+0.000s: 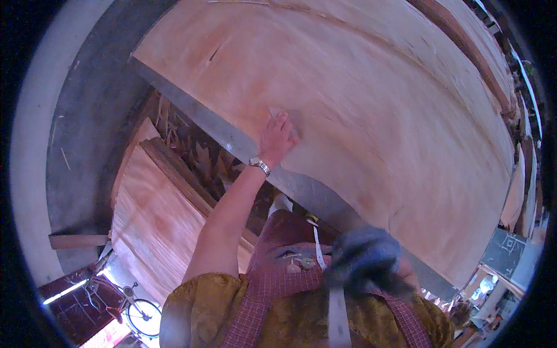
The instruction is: The person cuts and removes small sections from a wood veneer sheet using a hand tool, applies several small pieces of tape to the surface, and then lifts the sheet to move it onto a stack.
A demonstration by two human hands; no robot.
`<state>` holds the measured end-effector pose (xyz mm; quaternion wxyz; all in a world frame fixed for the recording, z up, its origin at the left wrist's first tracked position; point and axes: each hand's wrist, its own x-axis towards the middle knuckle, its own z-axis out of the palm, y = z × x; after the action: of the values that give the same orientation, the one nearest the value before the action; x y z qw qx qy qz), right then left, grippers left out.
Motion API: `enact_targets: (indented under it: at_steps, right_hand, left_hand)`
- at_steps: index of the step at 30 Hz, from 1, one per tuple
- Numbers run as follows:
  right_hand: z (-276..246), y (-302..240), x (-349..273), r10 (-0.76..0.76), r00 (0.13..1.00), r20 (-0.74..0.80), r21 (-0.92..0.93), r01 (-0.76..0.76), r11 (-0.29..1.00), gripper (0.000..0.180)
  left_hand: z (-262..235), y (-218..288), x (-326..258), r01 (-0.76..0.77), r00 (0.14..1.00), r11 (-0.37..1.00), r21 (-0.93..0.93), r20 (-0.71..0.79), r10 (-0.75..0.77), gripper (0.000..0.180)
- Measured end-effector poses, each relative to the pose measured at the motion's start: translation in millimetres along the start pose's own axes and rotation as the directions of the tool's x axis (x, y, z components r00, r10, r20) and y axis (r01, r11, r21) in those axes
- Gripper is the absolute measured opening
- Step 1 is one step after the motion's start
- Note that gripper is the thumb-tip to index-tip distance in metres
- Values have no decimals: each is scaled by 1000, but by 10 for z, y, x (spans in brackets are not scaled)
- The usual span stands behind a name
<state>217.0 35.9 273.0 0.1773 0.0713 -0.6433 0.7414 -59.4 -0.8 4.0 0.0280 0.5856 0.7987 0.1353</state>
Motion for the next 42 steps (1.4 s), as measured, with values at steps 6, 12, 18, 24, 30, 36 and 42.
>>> enact_targets:
  at_steps: [6, 12, 18, 24, 30, 36, 42]
  right_hand:
    - [-529, 1400, 650, 490, 620, -613, 153, -516, 843, 18]
    - [-1223, 2779, 754, 591, 503, -631, 220, -614, 758, 21]
    - [-1209, 2818, 811, 505, 538, -675, -116, -754, 647, 21]
    - [-1456, 2439, 867, 335, 683, -649, -555, -726, 405, 24]
    - [-980, 2498, 1017, 508, 794, -333, -184, -583, 791, 27]
    - [-818, 3006, 981, 343, 817, -463, -857, -511, 61, 37]
    - [-988, 2766, 725, 347, 810, -473, -841, -533, 97, 37]
  left_hand:
    - [15, 40, 87, 26, 984, 997, -75, -174, -39, 56]
    - [-125, 92, 264, 62, 971, 988, -139, -222, -93, 55]
    - [16, -142, 301, -167, 983, 984, 67, -65, 171, 53]
    - [-13, -169, 331, -206, 974, 972, 116, -75, 215, 51]
    - [-78, -581, 92, 262, 863, 880, -397, -311, -397, 49]
    - [-281, 215, -584, 247, 964, 954, -169, -59, -260, 56]
    - [-360, 382, -632, 197, 977, 979, 49, 79, -201, 63]
